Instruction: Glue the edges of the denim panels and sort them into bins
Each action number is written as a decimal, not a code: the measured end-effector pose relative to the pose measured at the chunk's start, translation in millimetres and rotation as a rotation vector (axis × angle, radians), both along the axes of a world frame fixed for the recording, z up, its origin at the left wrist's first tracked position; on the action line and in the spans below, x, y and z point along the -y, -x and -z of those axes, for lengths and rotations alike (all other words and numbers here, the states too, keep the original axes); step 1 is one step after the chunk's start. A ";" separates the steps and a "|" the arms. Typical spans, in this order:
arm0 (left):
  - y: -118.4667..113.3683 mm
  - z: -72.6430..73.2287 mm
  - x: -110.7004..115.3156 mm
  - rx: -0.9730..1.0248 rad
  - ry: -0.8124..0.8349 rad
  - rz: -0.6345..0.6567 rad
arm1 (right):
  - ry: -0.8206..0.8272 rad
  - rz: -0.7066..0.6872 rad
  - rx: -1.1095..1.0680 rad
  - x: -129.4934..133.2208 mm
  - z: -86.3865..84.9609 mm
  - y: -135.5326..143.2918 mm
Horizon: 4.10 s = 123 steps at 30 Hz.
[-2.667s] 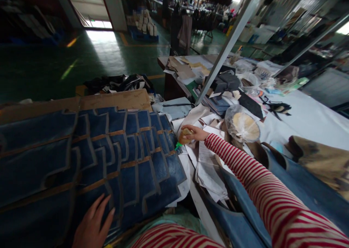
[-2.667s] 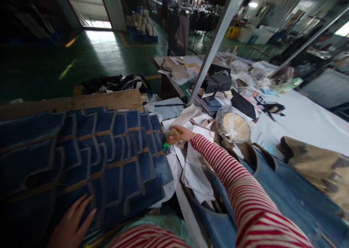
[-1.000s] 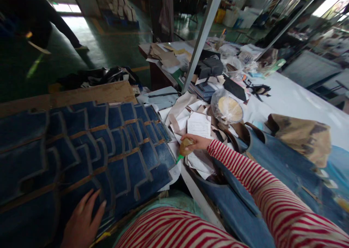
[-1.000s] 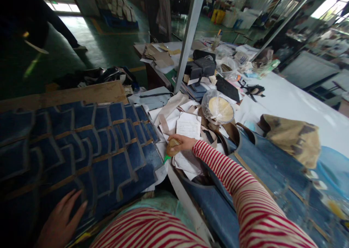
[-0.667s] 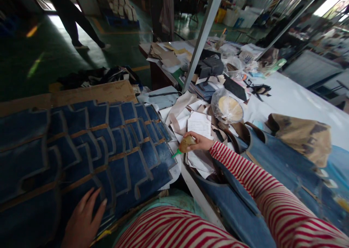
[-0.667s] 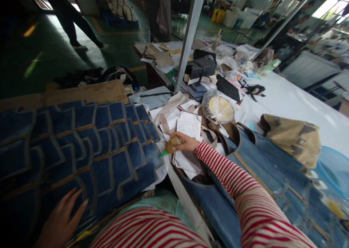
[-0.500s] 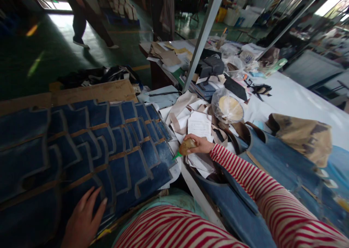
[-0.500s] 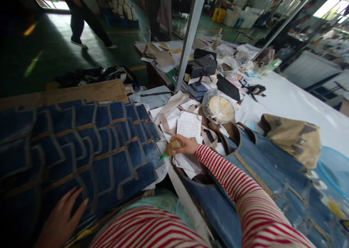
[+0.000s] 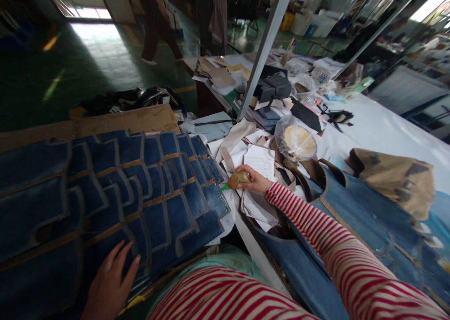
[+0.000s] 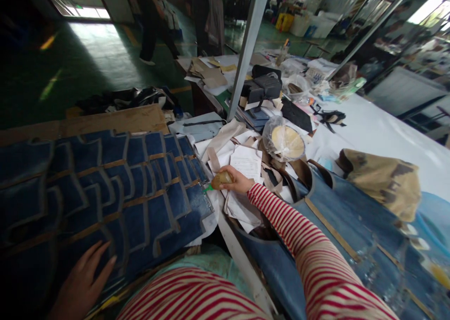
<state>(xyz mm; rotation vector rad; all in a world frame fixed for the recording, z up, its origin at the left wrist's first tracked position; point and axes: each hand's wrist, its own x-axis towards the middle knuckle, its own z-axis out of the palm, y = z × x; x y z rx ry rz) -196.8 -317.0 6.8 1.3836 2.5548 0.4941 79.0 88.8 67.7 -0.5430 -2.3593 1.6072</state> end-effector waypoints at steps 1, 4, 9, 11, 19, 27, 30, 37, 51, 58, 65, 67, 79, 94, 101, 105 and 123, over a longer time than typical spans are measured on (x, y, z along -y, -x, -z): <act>0.2 -0.1 0.0 -0.002 0.002 0.001 | -0.009 -0.004 -0.011 -1.6 -1.1 3.8; 0.0 -1.2 -0.8 -0.003 -0.003 0.010 | -0.044 -0.034 -0.012 -3.2 -4.3 6.4; -2.4 -4.5 -2.8 -0.007 -0.015 -0.006 | -0.063 -0.150 0.074 0.7 -7.0 -5.2; -3.2 -5.6 -2.9 -0.005 -0.017 -0.010 | -0.083 -0.153 0.079 0.4 -6.9 -4.2; -2.6 -4.8 -2.4 0.008 -0.024 -0.010 | -0.271 -0.035 -0.035 -10.0 -12.4 26.7; -3.4 -4.6 -2.3 0.003 0.009 -0.039 | -0.347 -0.062 -0.048 -9.7 -22.1 33.1; -2.2 -4.0 -1.8 -0.006 0.013 -0.030 | -0.370 -0.052 -0.057 -14.5 -16.8 44.8; 0.2 -0.7 0.2 -0.009 -0.004 -0.008 | -0.372 -0.069 -0.058 -22.0 -19.7 53.4; 0.1 -0.7 1.0 -0.004 0.008 -0.034 | -0.503 -0.008 -0.125 -45.6 -8.0 101.8; 0.6 -0.7 1.2 0.008 0.007 -0.037 | -0.551 0.065 -0.157 -59.9 -6.1 128.1; 1.0 1.9 3.3 0.005 -0.003 -0.030 | -0.432 0.095 -0.094 -59.9 -8.5 120.2; 0.8 2.1 3.4 0.013 -0.008 -0.014 | -0.360 0.076 -0.041 -57.0 -10.1 109.1; -0.2 -1.6 0.2 0.004 0.020 -0.034 | -0.146 0.057 -0.001 -29.9 -13.1 91.0; -1.1 -0.8 1.7 -0.016 0.003 -0.018 | -0.132 -0.039 0.051 -23.0 -12.6 78.9; 0.6 1.4 1.8 -0.044 0.000 -0.022 | -0.331 -0.030 -0.052 -31.5 -8.8 94.7; 0.5 1.6 1.7 -0.049 -0.018 -0.017 | -0.448 0.043 -0.130 -41.0 -3.1 114.1; 0.8 0.9 1.7 -0.045 -0.034 -0.021 | -0.577 0.030 -0.146 -50.7 -9.5 130.0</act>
